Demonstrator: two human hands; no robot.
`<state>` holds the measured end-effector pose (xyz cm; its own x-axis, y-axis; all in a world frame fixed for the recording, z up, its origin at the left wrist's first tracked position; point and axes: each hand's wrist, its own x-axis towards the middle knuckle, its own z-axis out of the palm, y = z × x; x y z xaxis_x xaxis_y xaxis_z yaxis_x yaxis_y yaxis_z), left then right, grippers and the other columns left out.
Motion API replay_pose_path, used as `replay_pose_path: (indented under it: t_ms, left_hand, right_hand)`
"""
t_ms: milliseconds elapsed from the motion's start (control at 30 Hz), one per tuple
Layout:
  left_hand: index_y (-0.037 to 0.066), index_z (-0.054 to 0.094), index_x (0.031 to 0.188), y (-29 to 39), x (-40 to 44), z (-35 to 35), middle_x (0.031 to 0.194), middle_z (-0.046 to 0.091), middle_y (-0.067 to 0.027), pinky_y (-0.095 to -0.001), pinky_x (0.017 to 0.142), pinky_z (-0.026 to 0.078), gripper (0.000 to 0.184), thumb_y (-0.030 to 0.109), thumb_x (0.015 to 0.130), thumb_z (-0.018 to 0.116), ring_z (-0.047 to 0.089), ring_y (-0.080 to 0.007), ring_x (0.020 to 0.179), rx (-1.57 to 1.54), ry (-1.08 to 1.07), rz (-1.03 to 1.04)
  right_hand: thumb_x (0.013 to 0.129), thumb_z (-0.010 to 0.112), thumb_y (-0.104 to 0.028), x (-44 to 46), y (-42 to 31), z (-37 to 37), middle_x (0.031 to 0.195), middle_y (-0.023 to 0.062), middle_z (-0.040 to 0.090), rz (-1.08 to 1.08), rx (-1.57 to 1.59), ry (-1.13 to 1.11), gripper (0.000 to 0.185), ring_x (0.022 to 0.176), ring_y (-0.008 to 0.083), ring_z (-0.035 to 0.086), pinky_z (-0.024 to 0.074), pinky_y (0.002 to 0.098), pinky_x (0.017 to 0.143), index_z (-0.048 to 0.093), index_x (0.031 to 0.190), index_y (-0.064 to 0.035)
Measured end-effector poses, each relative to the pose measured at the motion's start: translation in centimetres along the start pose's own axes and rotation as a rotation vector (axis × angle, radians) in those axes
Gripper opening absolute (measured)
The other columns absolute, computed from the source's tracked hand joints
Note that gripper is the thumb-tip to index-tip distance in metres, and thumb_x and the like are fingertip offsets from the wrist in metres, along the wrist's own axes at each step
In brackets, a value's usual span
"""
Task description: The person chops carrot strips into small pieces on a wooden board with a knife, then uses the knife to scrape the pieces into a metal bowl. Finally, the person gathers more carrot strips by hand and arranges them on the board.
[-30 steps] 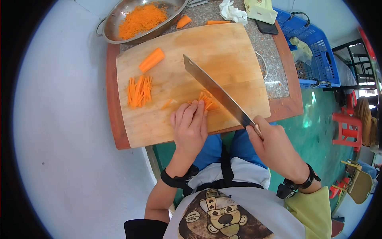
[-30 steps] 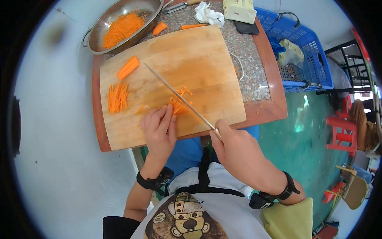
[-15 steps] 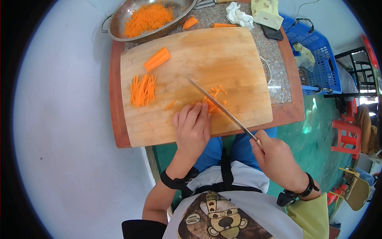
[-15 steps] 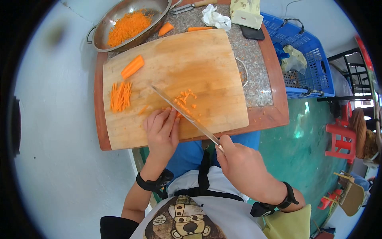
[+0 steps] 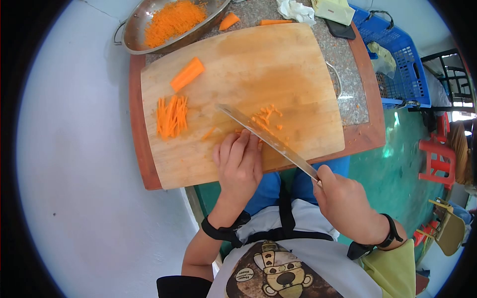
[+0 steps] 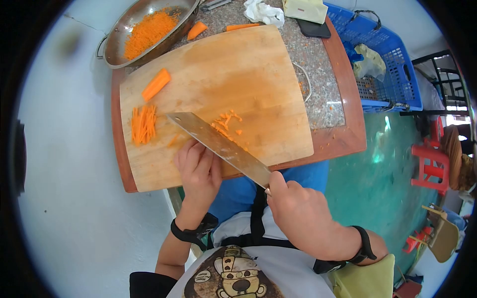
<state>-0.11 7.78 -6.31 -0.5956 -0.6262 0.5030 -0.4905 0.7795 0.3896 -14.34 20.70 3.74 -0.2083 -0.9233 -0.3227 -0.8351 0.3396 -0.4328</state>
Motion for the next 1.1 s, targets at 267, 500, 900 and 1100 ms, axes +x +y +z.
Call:
replay_pose_path:
  t_ms: [267,500,900,1100]
  left_hand:
    - [-0.004,0.065,0.097,-0.1,0.0,0.0,0.097,0.061,-0.0104,-0.0339,0.078,0.038,0.029,0.003,0.069,0.067,0.055,-0.0243,0.092,0.018,0.008,0.016]
    - [-0.001,0.067,0.101,0.0,0.0,0.3,0.097,0.063,-0.0084,-0.034,0.082,0.039,0.029,0.002,0.072,0.069,0.056,-0.025,0.093,0.019,0.046,-0.01]
    - [-0.002,0.066,0.099,-0.3,-0.2,0.6,0.098,0.062,-0.0096,-0.0348,0.077,0.039,0.029,0.004,0.071,0.069,0.056,-0.0238,0.092,-0.017,0.085,0.017]
    - [-0.002,0.067,0.097,-0.4,-0.2,0.6,0.097,0.062,-0.0094,-0.0342,0.077,0.039,0.028,0.004,0.071,0.069,0.056,-0.0235,0.092,-0.03,0.081,0.015]
  right_hand:
    - [0.083,0.059,-0.012,0.5,-0.7,0.2,0.057,0.0113,0.054,0.052,-0.03,0.039,0.016,0.049,0.032,0.057,0.047,0.0404,0.044,0.045,0.084,-0.0036]
    - [0.089,0.052,-0.012,2.4,0.6,-0.9,0.062,0.0205,0.056,0.005,0.234,0.054,0.015,0.055,0.0403,0.055,0.0435,0.046,0.049,0.044,0.085,-0.0011]
    - [0.089,0.053,-0.012,0.3,0.4,-1.9,0.06,0.0172,0.054,0.067,0.228,-0.011,0.016,0.054,0.0376,0.055,0.0411,0.0454,0.047,0.042,0.083,-0.0022]
    - [0.088,0.054,-0.012,0.2,0.6,-1.6,0.061,0.0169,0.054,0.035,0.222,-0.02,0.017,0.056,0.0376,0.055,0.0415,0.0456,0.048,0.041,0.082,-0.002]
